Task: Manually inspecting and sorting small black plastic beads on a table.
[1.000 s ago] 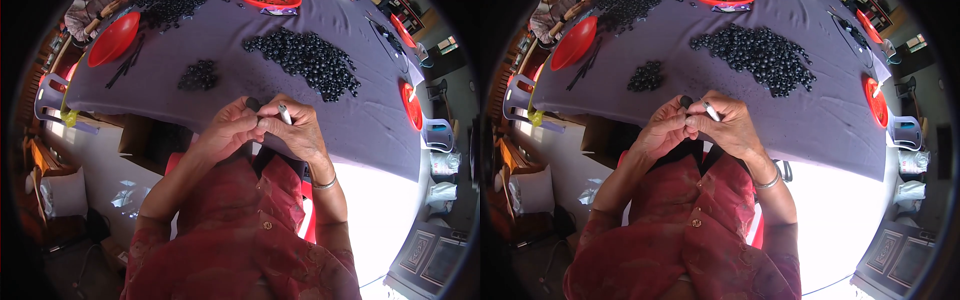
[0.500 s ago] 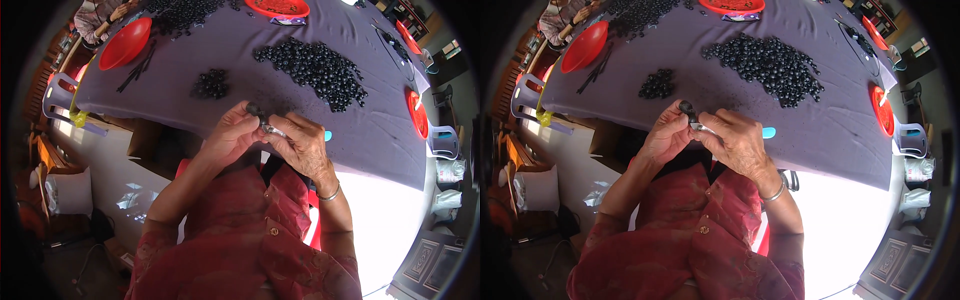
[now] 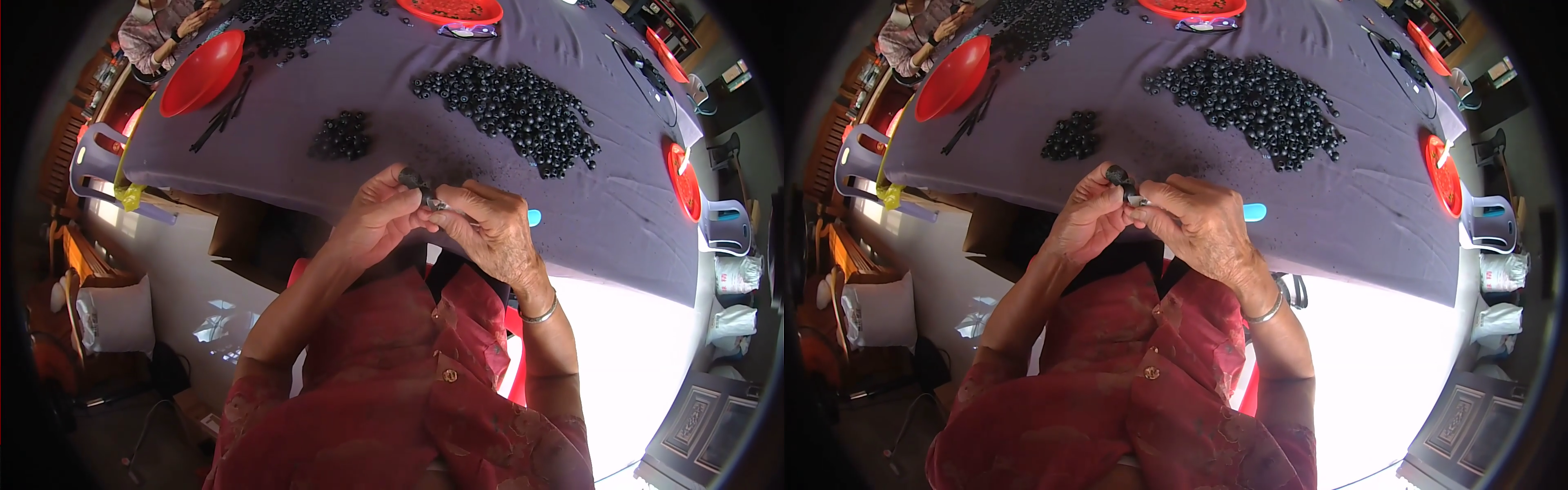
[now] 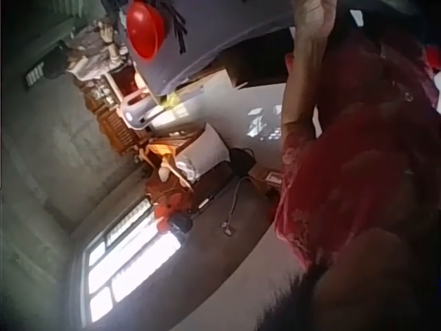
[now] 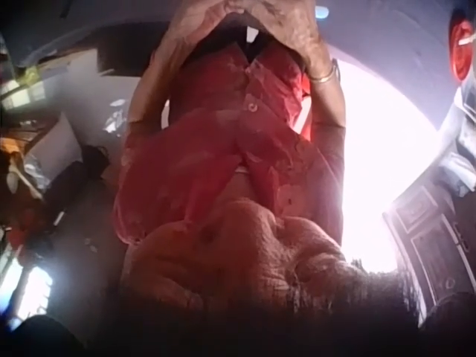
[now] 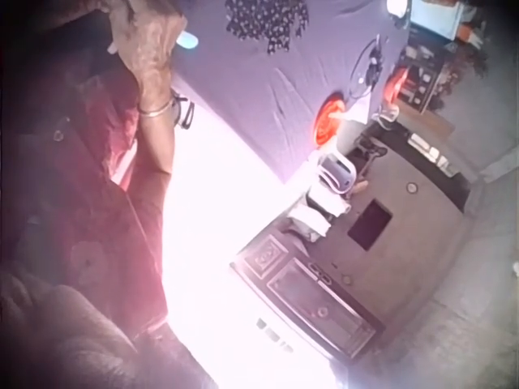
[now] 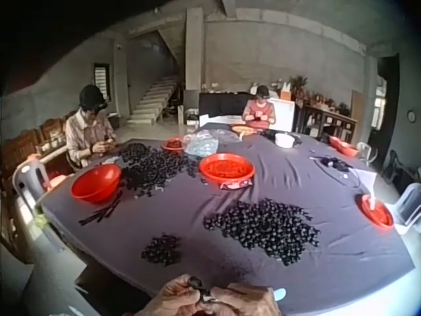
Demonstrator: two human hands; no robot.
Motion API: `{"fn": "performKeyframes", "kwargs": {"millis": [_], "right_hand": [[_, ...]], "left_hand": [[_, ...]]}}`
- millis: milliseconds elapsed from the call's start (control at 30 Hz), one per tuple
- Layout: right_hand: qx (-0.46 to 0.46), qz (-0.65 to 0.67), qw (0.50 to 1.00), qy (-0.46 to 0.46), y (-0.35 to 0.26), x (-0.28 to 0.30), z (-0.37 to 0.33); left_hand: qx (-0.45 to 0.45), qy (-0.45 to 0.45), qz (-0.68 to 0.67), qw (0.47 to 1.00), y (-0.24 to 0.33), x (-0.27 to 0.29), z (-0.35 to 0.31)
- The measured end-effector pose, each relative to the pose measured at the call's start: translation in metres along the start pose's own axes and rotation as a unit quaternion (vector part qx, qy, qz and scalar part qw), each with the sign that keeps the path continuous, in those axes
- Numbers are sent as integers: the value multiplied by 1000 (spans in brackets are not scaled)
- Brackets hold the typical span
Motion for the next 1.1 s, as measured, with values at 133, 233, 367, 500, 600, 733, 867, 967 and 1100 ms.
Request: {"fn": "performKeyframes", "kwargs": {"millis": [133,233,367,500,600,733,867,967,1100], "right_hand": [[-6,-2,999,50,19,1,-1],[-91,80,981,151,40,17,-3],[-189,109,970,110,27,32,-3],[-160,79,983,39,14,23,-3],[-105,119,987,8,6,3,-4],[-154,212,965,-7,3,-5,-4],[-163,186,969,27,14,0,-8],[-120,-220,967,51,32,23,-8],[-266,-387,876,107,71,85,-24]], "left_hand": [[27,-12,5,1000,-6,-2,1],[80,-13,61,995,-11,-20,-3],[67,35,1,997,-6,-4,-2],[59,16,15,998,-10,-3,2],[73,27,50,996,-9,-8,4],[116,-1,30,993,-4,-3,3],[116,-15,-52,992,-10,1,1],[104,43,43,993,-1,9,1],[30,250,446,859,11,36,7]]}}
Point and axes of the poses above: each hand's wrist, its own z-axis towards the middle knuckle, its own x-axis out of the back of the hand, y = z × x, the point moved 1 cm from there along z, towards the middle knuckle, and after that the axes turned 14 degrees about z, right-handed, at the moved point
